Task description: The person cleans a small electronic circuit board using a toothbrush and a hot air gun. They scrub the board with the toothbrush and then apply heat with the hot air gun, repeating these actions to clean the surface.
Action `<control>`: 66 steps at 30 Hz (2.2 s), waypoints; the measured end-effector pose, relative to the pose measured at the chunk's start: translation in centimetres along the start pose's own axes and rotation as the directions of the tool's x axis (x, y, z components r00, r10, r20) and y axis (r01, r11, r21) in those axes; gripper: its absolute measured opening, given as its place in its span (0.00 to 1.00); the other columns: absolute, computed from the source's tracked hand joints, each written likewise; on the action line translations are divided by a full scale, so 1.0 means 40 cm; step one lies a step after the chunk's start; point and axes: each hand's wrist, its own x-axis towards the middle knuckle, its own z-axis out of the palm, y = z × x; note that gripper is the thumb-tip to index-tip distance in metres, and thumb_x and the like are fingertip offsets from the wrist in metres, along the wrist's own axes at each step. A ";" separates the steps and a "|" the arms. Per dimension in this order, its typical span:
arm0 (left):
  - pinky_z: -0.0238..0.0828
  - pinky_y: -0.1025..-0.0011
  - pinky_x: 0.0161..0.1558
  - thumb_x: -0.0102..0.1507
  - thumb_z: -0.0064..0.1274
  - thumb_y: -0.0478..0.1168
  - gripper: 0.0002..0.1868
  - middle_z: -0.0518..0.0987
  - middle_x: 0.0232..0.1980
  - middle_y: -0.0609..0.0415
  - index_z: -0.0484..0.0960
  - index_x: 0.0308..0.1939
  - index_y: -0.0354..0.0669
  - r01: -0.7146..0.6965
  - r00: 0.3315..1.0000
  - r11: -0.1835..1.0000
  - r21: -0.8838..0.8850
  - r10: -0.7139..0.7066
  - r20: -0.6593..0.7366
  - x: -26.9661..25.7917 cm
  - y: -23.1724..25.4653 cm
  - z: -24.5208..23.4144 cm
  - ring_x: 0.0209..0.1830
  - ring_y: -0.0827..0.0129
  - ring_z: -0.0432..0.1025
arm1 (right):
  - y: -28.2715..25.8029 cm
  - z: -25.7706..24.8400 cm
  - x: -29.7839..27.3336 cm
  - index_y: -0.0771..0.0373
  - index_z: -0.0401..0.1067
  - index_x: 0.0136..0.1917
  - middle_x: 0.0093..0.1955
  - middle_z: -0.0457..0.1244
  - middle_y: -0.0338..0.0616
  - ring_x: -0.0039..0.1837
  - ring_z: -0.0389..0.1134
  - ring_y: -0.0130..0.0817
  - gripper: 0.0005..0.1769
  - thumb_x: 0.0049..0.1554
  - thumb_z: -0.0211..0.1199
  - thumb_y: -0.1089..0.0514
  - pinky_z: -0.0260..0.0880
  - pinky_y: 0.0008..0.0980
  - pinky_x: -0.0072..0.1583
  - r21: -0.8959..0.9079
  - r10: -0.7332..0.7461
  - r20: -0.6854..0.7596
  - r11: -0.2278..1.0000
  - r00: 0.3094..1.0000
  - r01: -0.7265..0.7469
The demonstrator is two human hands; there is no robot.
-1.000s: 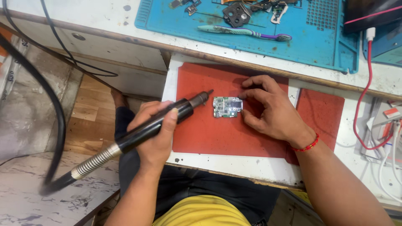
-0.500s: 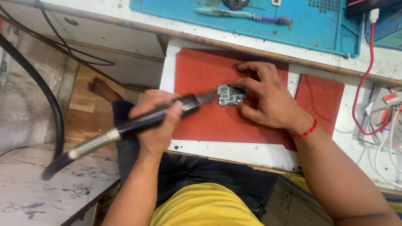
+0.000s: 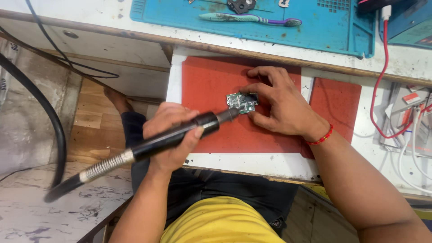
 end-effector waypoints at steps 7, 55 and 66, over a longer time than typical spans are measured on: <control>0.75 0.68 0.54 0.64 0.64 0.46 0.15 0.84 0.42 0.53 0.84 0.45 0.38 0.015 1.000 0.999 -0.031 -0.015 0.001 -0.009 0.000 -0.003 0.45 0.65 0.78 | 0.001 0.003 0.000 0.57 0.76 0.61 0.72 0.57 0.53 0.73 0.55 0.56 0.28 0.45 0.67 0.56 0.60 0.51 0.71 -0.016 -0.004 0.018 1.000 1.000 0.004; 0.75 0.66 0.58 0.62 0.65 0.45 0.15 0.84 0.44 0.52 0.84 0.45 0.38 0.033 0.999 0.999 0.026 -0.032 -0.033 -0.001 0.010 -0.002 0.49 0.64 0.77 | 0.002 -0.003 0.004 0.57 0.75 0.61 0.72 0.58 0.52 0.72 0.56 0.55 0.28 0.45 0.68 0.54 0.59 0.51 0.71 0.001 -0.009 -0.005 1.000 1.000 0.009; 0.73 0.70 0.53 0.64 0.64 0.46 0.14 0.85 0.42 0.54 0.85 0.45 0.39 0.089 0.992 0.994 0.060 -0.083 -0.092 -0.001 0.012 -0.002 0.46 0.67 0.77 | -0.001 0.000 -0.004 0.57 0.76 0.61 0.72 0.58 0.51 0.72 0.57 0.55 0.28 0.45 0.68 0.54 0.60 0.51 0.70 -0.001 -0.010 -0.016 1.000 1.000 0.010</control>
